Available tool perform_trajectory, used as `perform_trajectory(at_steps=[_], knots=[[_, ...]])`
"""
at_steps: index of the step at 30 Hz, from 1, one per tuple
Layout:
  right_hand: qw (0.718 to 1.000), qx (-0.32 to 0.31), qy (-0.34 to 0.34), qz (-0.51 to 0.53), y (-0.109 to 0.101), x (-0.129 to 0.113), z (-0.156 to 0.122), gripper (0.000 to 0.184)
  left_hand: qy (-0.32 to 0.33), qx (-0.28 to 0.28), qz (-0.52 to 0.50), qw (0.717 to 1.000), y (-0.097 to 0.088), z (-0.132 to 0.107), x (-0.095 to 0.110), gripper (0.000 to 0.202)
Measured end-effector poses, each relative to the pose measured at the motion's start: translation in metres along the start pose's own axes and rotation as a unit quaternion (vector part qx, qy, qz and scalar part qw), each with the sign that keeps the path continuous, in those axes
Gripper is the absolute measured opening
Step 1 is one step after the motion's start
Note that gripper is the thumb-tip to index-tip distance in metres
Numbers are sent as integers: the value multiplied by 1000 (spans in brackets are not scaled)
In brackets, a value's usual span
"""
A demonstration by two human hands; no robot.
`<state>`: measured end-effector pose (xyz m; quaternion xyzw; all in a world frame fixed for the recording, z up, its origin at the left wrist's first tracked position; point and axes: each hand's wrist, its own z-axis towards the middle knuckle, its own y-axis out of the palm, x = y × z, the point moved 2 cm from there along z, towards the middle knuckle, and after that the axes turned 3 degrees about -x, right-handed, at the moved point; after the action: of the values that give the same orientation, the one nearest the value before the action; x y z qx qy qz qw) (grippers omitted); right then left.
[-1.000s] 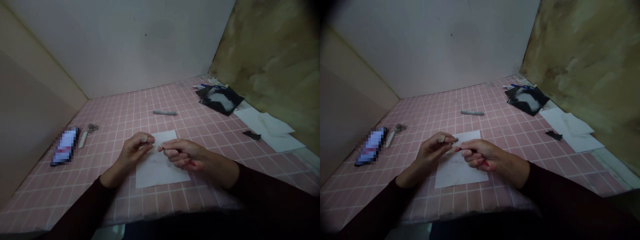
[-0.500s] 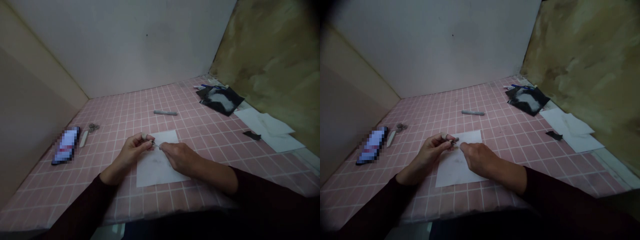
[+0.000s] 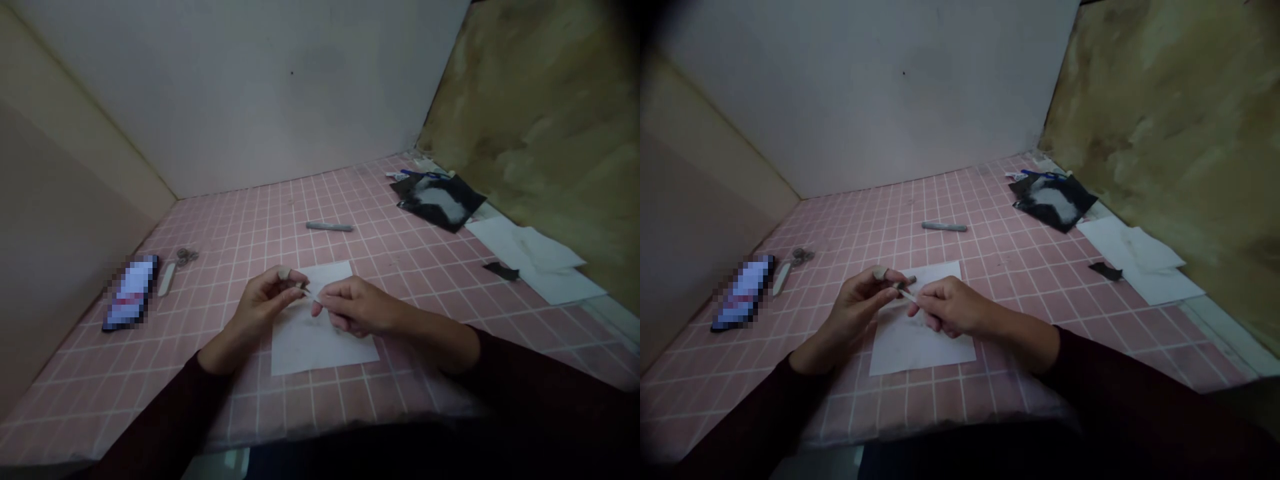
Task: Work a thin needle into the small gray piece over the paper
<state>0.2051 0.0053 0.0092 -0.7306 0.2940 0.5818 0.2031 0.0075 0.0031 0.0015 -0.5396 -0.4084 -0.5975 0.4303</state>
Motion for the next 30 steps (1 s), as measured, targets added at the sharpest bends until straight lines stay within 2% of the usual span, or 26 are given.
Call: perform_trajectory(at_steps=[1, 2, 4, 5, 6, 7, 8, 10, 12, 13, 14, 16, 18, 20, 22, 24, 25, 26, 28, 30], knots=[[991, 36, -42, -124, 0, 0, -1, 23, -19, 6, -13, 1000, 0, 1, -1, 17], [964, 72, -82, -243, 1, 1, -2, 22, -34, 10, -23, 999, 0, 1, -1, 17], [888, 126, -133, -422, 4, 3, -4, 23, -49, 12, -34, 998, -1, 3, -2, 16], [859, 135, -143, -472, 5, 4, -4, 24, -50, 12, -36, 998, -1, 4, -2, 15], [845, 134, -146, -496, 6, 5, -5, 25, -50, 12, -36, 998, -1, 4, -2, 15], [847, 130, -147, -495, 7, 6, -5, 25, -50, 14, -35, 998, -1, 4, -1, 15], [862, 126, -146, -470, 8, 5, -5, 23, -52, 16, -35, 998, -1, 4, -1, 15], [924, 101, -123, -348, 6, 1, -4, 21, -53, 14, -25, 998, -1, 3, -1, 16], [988, 44, -54, -139, 2, -2, -3, 22, -34, 2, 1, 999, 0, 2, 1, 17], [1000, 10, -8, -11, 0, -3, -3, 23, -14, -4, 20, 1000, 0, 1, 2, 16], [994, -22, 29, 105, -1, -4, -3, 22, 14, -6, 42, 999, 0, 1, 4, 14], [956, -54, 69, 282, -4, -6, -3, 21, 70, -1, 79, 994, 1, 1, 6, 10], [928, -63, 76, 361, -4, -5, -2, 20, 97, 2, 91, 991, 2, 0, 7, 8], [930, -69, 73, 353, -2, -2, -1, 20, 86, -7, 73, 994, 2, 0, 6, 9], [960, -66, 57, 266, 2, 1, -1, 21, 51, -12, 47, 998, 1, -1, 5, 13], [996, -25, 6, 90, 4, 3, 0, 24, 11, -3, 23, 1000, -1, -1, 3, 16], [999, 12, -33, -25, 4, 4, 0, 24, -7, 1, 11, 1000, -1, 0, 2, 17], [985, 53, -75, -147, 5, 4, -1, 23, -24, 3, -2, 1000, -2, 1, 2, 17], [917, 116, -135, -356, 6, 5, -3, 21, -47, -2, -26, 999, -3, 4, 0, 16], [860, 132, -146, -470, 8, 7, -4, 24, -52, -10, -39, 998, -3, 6, -2, 17]])
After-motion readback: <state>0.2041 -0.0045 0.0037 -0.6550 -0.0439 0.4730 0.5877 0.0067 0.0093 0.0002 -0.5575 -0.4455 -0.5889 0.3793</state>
